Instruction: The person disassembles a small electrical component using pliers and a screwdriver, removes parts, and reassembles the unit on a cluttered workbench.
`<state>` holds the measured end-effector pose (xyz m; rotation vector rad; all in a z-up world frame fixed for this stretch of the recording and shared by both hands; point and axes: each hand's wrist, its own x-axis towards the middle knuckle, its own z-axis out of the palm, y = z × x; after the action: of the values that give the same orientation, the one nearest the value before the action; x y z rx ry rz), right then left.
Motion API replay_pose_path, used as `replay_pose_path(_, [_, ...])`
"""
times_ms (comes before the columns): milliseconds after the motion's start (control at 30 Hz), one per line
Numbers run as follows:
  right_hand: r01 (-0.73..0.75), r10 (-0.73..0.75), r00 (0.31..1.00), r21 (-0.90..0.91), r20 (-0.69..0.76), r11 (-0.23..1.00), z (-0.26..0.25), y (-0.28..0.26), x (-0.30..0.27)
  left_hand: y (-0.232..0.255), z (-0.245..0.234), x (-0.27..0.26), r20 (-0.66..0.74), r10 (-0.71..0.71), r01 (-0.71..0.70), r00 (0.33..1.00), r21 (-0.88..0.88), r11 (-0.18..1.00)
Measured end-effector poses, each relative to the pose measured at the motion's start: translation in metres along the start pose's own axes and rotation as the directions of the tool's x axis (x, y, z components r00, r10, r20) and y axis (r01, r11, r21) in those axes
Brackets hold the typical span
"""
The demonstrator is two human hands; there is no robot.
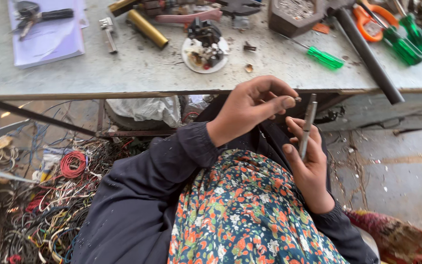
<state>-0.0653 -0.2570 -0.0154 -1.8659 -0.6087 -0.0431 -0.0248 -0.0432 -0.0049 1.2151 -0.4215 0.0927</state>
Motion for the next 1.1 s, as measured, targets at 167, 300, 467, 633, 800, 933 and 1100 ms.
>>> replay_pose_path(167, [0.085,-0.087,0.996,-0.111,-0.020,0.990,0.000,-0.001,-0.001,0.000,0.000,-0.001,0.010,-0.053,0.053,0.999,-0.024,0.998])
replay_pose_path(300, [0.143,-0.151,0.988,-0.254,-0.014,0.957,0.000,-0.002,-0.001,0.003,0.002,-0.002,0.048,-0.020,0.021,0.999,-0.030,0.999])
replay_pose_path(467, [0.129,-0.149,0.988,-0.319,-0.041,0.939,0.001,0.004,-0.003,0.013,0.006,-0.003,0.083,0.099,-0.112,0.992,0.180,0.977])
replay_pose_path(633, [0.128,-0.159,0.984,-0.313,-0.075,0.941,0.001,0.007,-0.004,0.025,0.011,-0.007,0.092,0.141,-0.167,0.986,0.440,0.883])
replay_pose_path(800, [0.137,-0.178,0.980,-0.349,-0.090,0.927,0.000,0.009,-0.006,0.025,0.016,-0.008,0.107,0.136,-0.172,0.985,0.546,0.820])
replay_pose_path(933, [0.132,-0.164,0.983,-0.304,-0.082,0.943,-0.001,0.009,-0.005,0.020,0.016,-0.010,0.133,0.228,-0.262,0.964,0.604,0.753])
replay_pose_path(1100, [0.128,-0.154,0.985,-0.274,-0.076,0.953,-0.001,0.007,-0.005,0.014,0.017,-0.012,0.180,0.284,-0.327,0.942,0.688,0.648])
